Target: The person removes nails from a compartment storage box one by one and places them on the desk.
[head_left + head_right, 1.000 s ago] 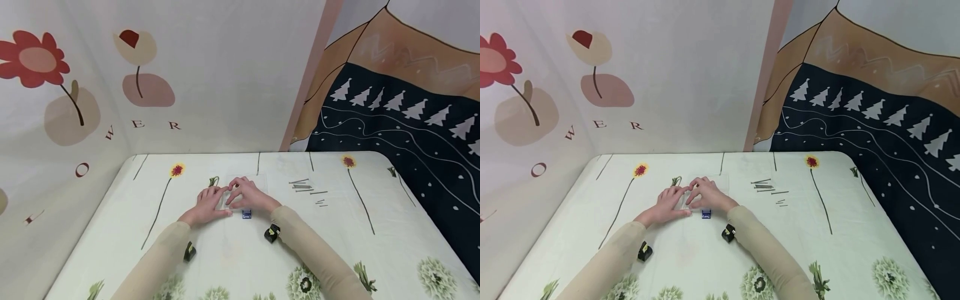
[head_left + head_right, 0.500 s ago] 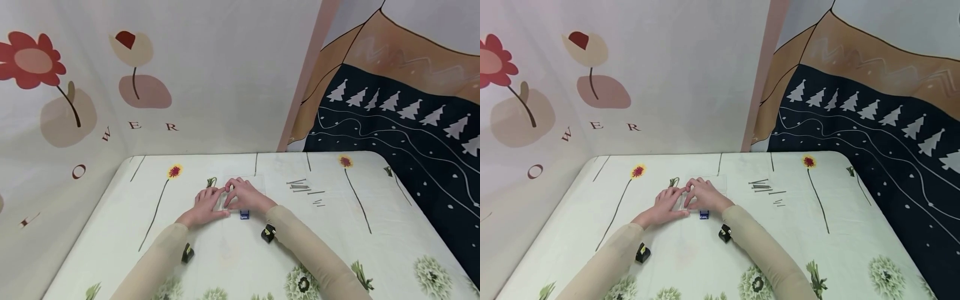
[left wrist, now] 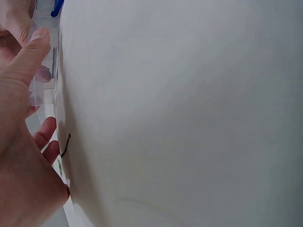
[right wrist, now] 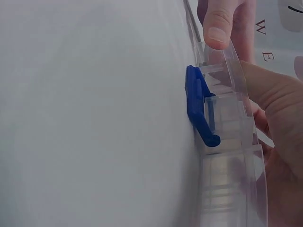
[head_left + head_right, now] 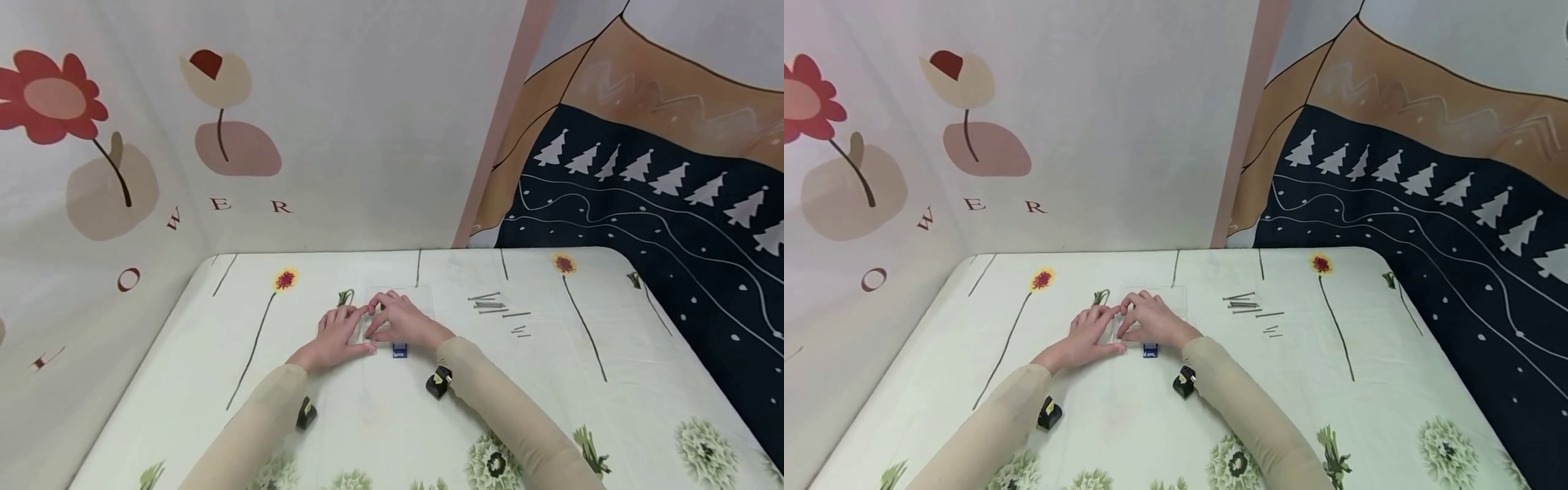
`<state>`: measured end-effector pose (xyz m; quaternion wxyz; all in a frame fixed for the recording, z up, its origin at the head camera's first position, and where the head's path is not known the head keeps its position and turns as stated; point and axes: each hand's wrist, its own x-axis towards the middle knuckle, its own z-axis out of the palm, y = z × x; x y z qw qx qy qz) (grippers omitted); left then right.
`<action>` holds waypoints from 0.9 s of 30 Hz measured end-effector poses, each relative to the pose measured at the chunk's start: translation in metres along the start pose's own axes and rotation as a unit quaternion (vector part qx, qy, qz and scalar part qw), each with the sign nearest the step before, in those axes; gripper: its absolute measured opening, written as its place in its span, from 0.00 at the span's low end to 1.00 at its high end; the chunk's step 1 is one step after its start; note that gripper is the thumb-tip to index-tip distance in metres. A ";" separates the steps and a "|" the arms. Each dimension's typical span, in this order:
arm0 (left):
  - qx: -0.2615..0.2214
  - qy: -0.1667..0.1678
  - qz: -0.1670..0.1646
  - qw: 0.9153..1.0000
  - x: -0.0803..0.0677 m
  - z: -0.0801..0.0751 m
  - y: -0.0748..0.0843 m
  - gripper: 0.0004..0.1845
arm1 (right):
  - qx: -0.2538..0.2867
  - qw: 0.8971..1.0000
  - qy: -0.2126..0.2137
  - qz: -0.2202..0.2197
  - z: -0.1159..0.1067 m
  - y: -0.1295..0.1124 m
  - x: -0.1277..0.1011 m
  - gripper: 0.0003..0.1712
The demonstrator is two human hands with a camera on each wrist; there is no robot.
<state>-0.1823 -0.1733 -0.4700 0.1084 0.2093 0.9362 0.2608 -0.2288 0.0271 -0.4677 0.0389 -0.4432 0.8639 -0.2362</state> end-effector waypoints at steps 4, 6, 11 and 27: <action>0.002 0.001 -0.001 1.000 0.000 -0.001 0.000 0.44 | -0.042 0.999 0.001 0.004 0.000 -0.003 0.004 0.04; 0.003 0.002 -0.001 1.000 0.000 -0.002 0.000 0.44 | -0.062 0.998 0.002 0.010 0.000 -0.005 0.006 0.04; 0.005 0.004 -0.002 1.000 0.000 -0.001 -0.002 0.44 | -0.079 0.997 0.006 0.021 0.002 -0.008 0.008 0.03; 0.013 0.004 -0.004 1.000 0.000 0.003 -0.001 0.44 | 0.031 0.999 0.027 -0.031 0.009 0.004 0.003 0.03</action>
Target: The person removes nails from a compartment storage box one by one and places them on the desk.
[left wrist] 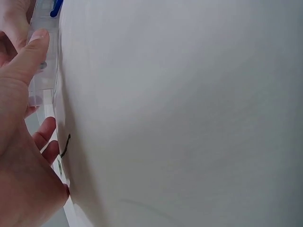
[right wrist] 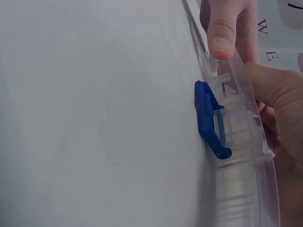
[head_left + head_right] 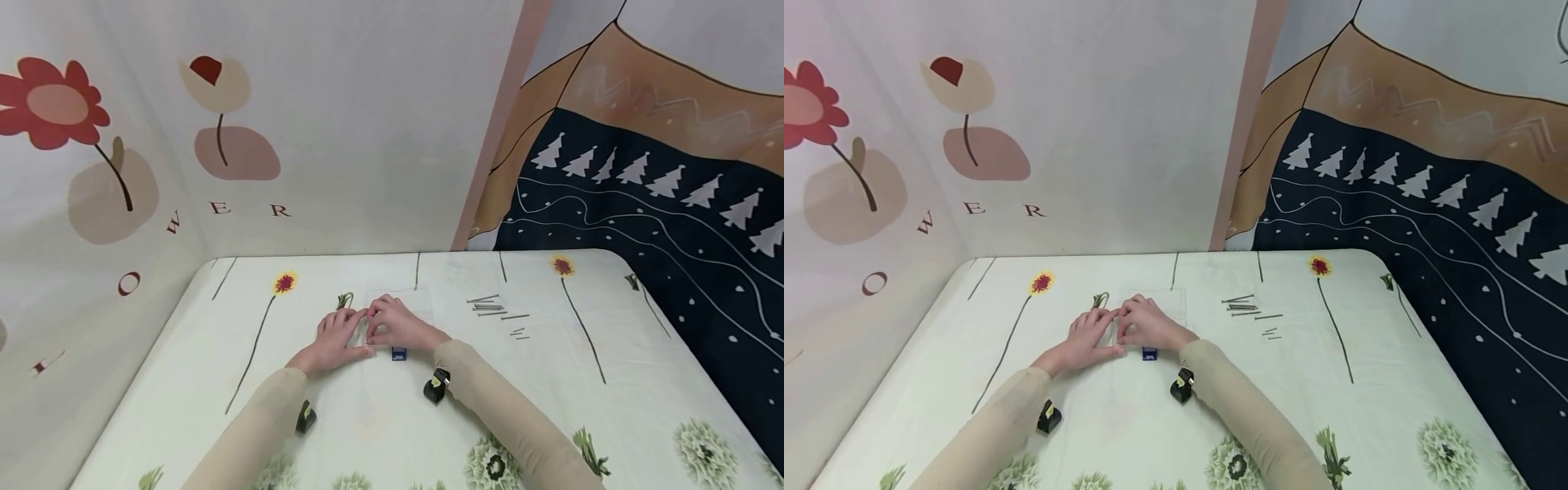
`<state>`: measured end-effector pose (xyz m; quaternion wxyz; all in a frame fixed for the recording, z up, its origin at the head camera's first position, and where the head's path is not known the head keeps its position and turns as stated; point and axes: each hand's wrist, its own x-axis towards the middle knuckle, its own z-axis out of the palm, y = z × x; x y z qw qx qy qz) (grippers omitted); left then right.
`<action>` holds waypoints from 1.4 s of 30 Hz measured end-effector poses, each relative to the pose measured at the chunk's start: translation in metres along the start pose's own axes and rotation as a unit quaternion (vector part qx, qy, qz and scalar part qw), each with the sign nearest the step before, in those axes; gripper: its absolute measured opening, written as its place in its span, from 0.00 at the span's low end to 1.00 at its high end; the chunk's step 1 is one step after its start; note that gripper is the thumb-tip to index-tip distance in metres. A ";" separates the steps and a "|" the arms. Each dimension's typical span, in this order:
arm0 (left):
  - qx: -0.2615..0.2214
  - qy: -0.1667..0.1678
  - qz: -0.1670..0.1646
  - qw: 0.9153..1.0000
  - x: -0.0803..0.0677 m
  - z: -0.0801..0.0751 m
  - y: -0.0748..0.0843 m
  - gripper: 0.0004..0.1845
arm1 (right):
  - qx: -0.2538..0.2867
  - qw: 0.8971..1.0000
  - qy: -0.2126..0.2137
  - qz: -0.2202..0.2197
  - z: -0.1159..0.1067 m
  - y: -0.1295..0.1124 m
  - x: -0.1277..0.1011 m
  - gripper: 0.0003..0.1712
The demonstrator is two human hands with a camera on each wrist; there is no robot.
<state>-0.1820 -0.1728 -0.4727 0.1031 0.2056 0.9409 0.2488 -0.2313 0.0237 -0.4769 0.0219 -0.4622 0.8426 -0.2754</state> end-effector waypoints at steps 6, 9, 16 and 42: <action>0.007 0.004 0.001 1.000 0.000 0.001 -0.001 0.44 | 0.049 0.999 0.016 0.009 -0.003 -0.001 -0.002 0.03; 0.004 0.005 0.002 1.000 -0.001 0.001 -0.001 0.44 | 0.063 0.998 0.020 0.013 -0.003 0.000 -0.002 0.02; 0.005 0.008 0.002 1.000 -0.001 -0.001 0.001 0.43 | 0.086 0.996 0.031 0.026 -0.006 0.000 -0.005 0.03; -0.002 0.012 -0.010 1.000 0.002 0.003 0.001 0.43 | 0.112 0.988 0.072 0.076 -0.026 0.001 -0.031 0.02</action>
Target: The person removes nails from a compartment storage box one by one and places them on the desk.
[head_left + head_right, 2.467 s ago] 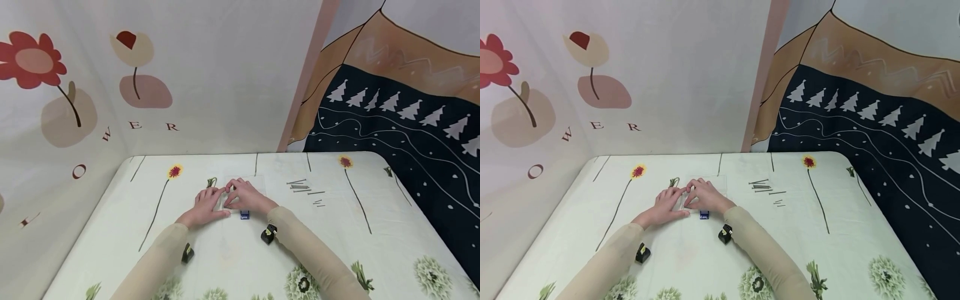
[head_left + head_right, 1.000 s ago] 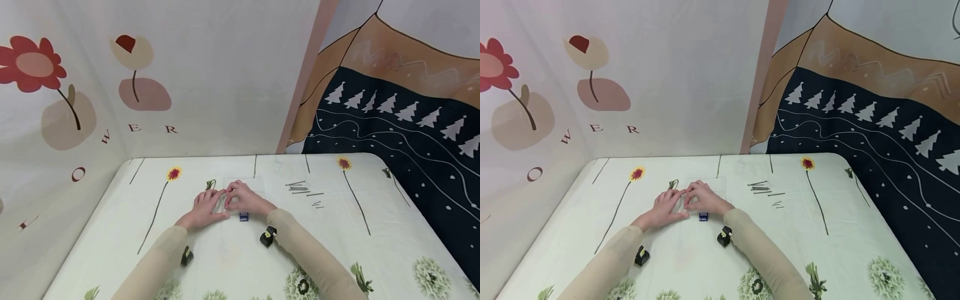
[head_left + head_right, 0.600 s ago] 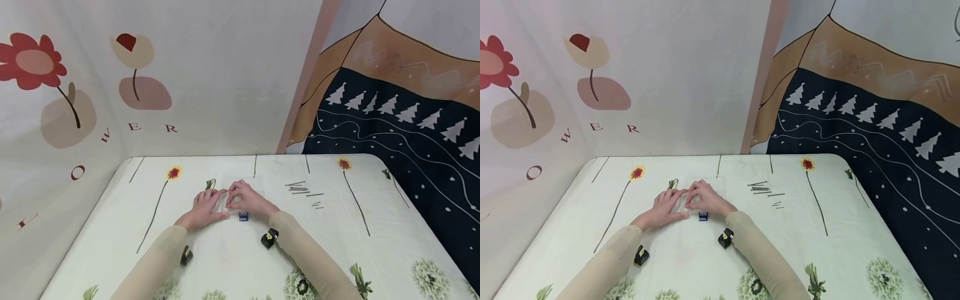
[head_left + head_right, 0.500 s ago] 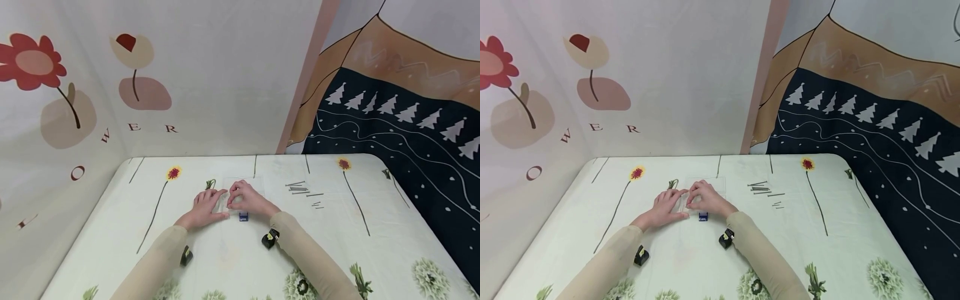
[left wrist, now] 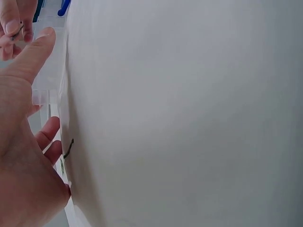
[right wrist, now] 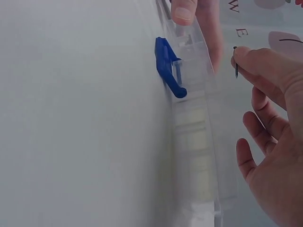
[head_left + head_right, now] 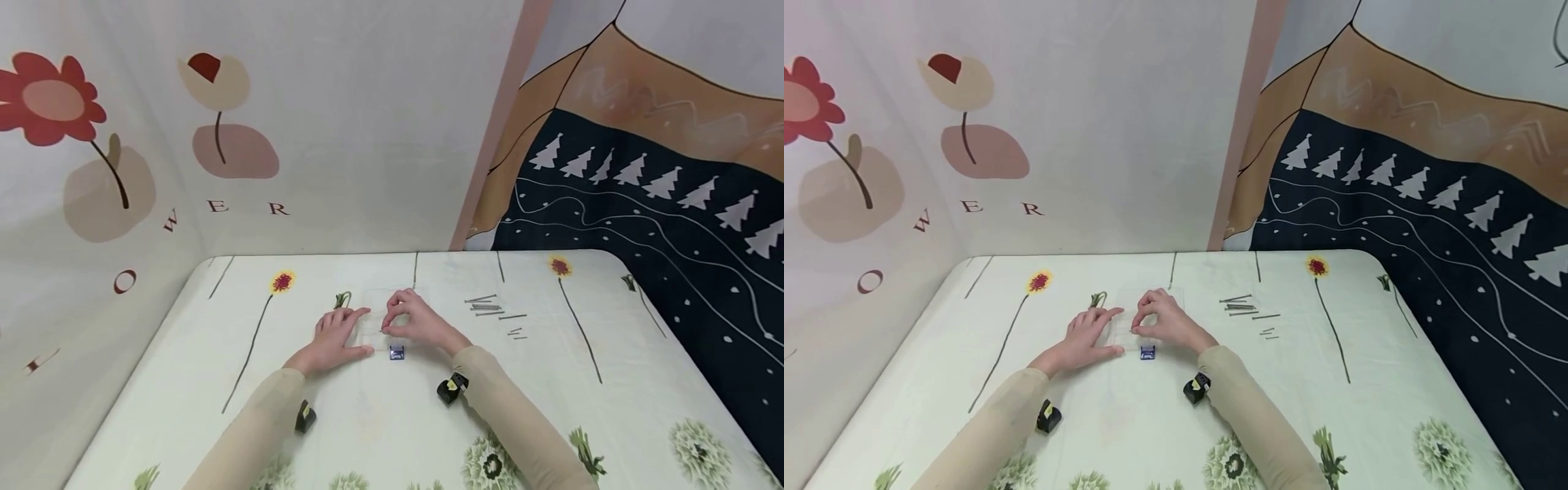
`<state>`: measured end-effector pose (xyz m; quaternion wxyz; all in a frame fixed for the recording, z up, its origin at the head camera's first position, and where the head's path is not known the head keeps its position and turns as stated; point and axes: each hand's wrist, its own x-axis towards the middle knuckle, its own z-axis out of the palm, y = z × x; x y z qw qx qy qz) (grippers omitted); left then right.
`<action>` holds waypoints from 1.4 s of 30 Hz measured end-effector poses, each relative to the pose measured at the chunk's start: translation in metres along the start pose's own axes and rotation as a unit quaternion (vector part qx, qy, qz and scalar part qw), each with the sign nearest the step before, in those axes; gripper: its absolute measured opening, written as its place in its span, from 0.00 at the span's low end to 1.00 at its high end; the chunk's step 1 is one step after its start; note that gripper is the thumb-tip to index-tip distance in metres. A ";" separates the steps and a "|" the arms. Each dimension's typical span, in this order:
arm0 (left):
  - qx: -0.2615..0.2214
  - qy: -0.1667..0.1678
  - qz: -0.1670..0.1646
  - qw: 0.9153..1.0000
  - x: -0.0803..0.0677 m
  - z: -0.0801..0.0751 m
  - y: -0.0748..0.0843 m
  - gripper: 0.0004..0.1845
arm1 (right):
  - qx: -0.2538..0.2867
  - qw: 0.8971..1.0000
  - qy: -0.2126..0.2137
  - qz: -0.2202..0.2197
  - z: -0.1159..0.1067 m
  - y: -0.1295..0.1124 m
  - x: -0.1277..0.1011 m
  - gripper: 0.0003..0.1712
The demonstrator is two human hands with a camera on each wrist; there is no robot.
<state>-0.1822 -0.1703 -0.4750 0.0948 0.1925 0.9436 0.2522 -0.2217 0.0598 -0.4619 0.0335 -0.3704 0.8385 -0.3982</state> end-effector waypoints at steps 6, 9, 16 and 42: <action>-0.004 0.005 0.002 1.000 0.000 0.000 0.000 0.42 | 0.008 1.000 0.017 0.011 -0.008 0.002 -0.007 0.03; -0.005 0.013 0.002 1.000 0.001 0.000 -0.001 0.42 | 0.012 0.999 0.022 0.020 -0.012 0.005 -0.012 0.02; -0.009 0.020 -0.004 1.000 0.002 0.001 -0.001 0.44 | 0.015 0.999 0.033 0.037 -0.024 0.011 -0.026 0.02; -0.003 0.023 0.008 1.000 0.001 0.005 0.001 0.43 | -0.067 0.994 0.087 -0.015 -0.075 0.033 -0.085 0.08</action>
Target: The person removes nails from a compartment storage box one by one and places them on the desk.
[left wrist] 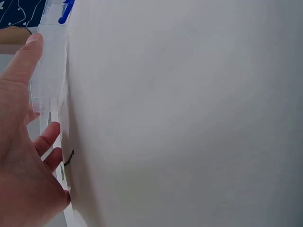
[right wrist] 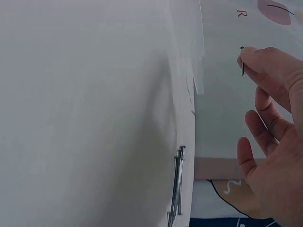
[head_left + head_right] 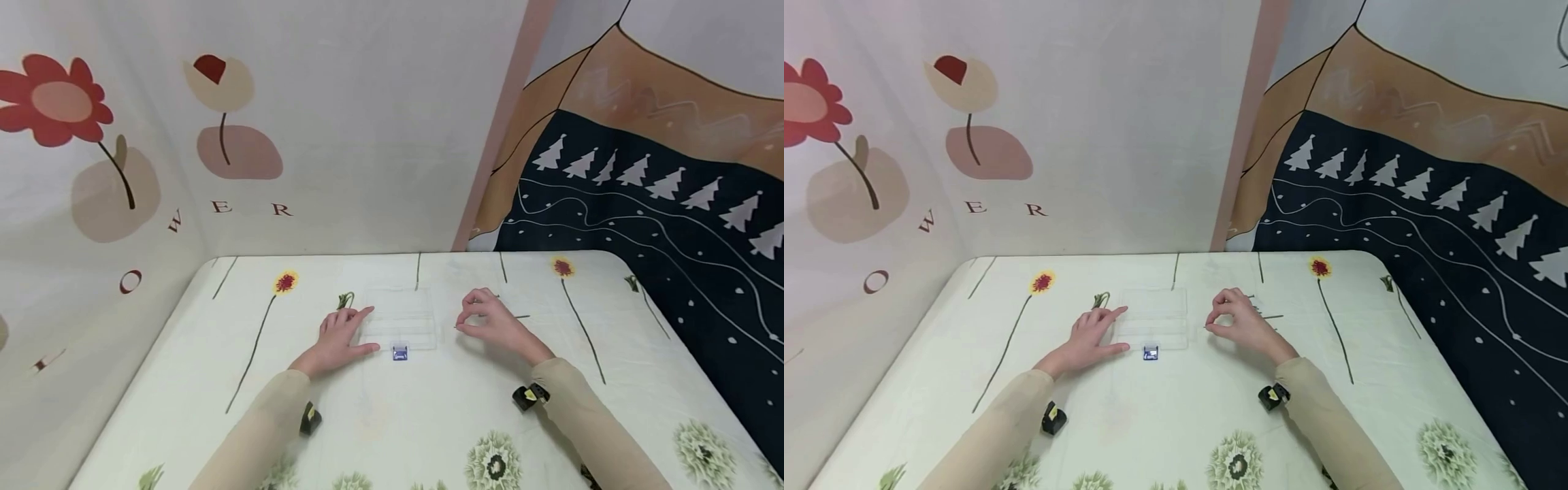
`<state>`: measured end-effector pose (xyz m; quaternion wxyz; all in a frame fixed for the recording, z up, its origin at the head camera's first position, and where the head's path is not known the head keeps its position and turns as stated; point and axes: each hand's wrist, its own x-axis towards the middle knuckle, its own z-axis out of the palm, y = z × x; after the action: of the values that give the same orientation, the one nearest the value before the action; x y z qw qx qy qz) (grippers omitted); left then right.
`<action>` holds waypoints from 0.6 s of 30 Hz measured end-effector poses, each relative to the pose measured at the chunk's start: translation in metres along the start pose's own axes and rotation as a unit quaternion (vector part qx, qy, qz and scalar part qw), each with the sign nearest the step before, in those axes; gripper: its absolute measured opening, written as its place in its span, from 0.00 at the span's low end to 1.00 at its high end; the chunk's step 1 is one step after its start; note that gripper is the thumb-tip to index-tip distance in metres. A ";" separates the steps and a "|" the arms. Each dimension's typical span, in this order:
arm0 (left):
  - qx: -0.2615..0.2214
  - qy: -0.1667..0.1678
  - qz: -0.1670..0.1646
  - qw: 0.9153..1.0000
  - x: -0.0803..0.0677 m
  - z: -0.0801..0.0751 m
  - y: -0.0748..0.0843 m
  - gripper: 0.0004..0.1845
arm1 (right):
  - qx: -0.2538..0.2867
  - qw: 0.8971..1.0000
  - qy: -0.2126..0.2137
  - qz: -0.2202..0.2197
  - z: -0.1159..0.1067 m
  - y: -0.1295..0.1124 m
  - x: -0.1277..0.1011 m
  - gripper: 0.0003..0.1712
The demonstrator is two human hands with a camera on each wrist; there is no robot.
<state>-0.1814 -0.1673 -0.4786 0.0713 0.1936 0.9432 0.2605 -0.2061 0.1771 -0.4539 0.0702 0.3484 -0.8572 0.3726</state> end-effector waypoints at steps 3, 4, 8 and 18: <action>0.005 -0.003 -0.001 1.000 -0.001 -0.001 0.001 0.43 | -0.009 1.000 0.003 -0.004 -0.006 0.003 -0.005 0.09; 0.007 -0.005 -0.002 1.000 -0.001 -0.001 0.001 0.43 | -0.011 1.000 0.003 0.000 -0.008 0.004 -0.006 0.10; 0.007 -0.006 0.003 1.000 -0.001 -0.002 0.002 0.42 | -0.011 1.000 0.002 0.018 -0.016 0.009 -0.013 0.11; 0.013 -0.007 0.007 1.000 -0.001 -0.003 0.000 0.42 | -0.055 0.998 0.011 -0.015 -0.031 0.023 -0.031 0.14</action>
<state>-0.1814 -0.1686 -0.4761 0.0738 0.2033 0.9445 0.2474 -0.2021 0.2262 -0.4572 0.1048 0.3529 -0.8702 0.3274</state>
